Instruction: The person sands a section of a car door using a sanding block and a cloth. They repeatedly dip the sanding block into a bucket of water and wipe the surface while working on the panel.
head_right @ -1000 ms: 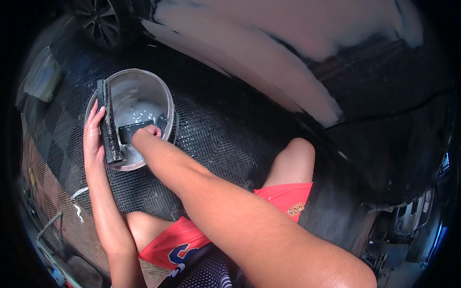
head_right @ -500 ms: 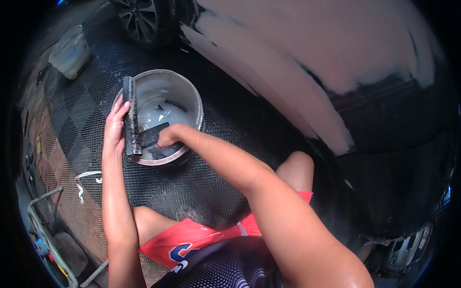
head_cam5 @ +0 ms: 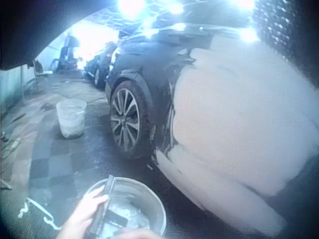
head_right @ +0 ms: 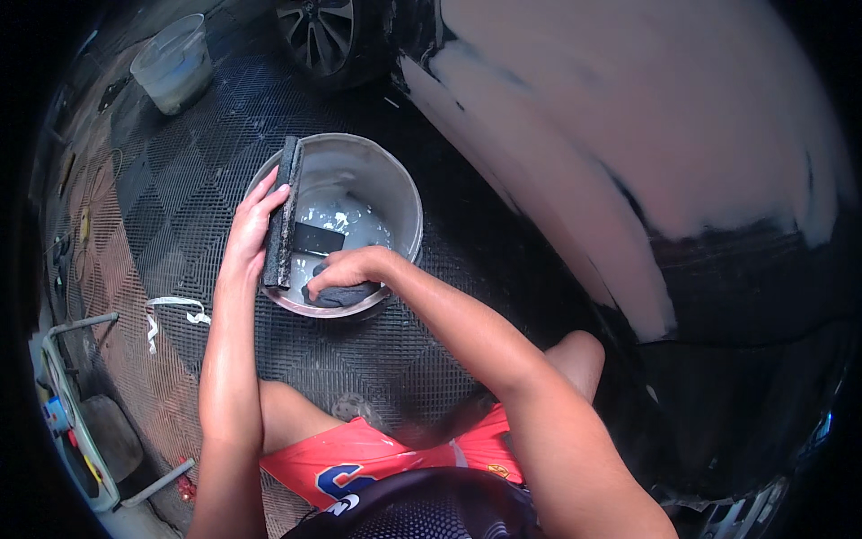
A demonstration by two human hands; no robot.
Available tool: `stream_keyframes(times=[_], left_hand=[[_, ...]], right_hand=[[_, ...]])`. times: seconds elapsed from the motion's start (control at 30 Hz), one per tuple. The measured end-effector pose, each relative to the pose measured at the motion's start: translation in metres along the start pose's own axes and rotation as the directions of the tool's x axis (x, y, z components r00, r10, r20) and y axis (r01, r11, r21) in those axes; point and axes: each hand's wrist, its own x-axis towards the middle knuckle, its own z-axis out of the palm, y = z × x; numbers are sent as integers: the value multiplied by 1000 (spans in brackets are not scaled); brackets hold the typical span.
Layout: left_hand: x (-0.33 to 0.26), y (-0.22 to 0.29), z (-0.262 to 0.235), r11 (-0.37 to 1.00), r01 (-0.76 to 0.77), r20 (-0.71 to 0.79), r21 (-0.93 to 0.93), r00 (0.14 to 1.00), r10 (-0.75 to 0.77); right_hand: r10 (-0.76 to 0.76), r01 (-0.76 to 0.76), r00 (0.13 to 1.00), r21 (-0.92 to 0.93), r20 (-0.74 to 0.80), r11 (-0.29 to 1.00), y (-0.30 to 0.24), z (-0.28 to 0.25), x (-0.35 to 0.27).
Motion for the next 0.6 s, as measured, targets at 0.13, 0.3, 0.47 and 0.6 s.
stream_keyframes(times=[0.13,0.3,0.47,0.6], left_hand=[[5,-4,-3,999,40,19,16,999,-40],[10,-5,4,997,38,63,-74,997,-33],[6,5,8,961,20,251,-276,967,52],[12,3,23,856,165,409,-489,911,58]], right_hand=[[48,-52,984,15,172,999,4,-1,9],[-70,68,993,-30,-91,997,15,9,4],[-293,354,911,186,-290,916,13,4,-43],[-399,549,834,643,-381,534,25,11,-101]])
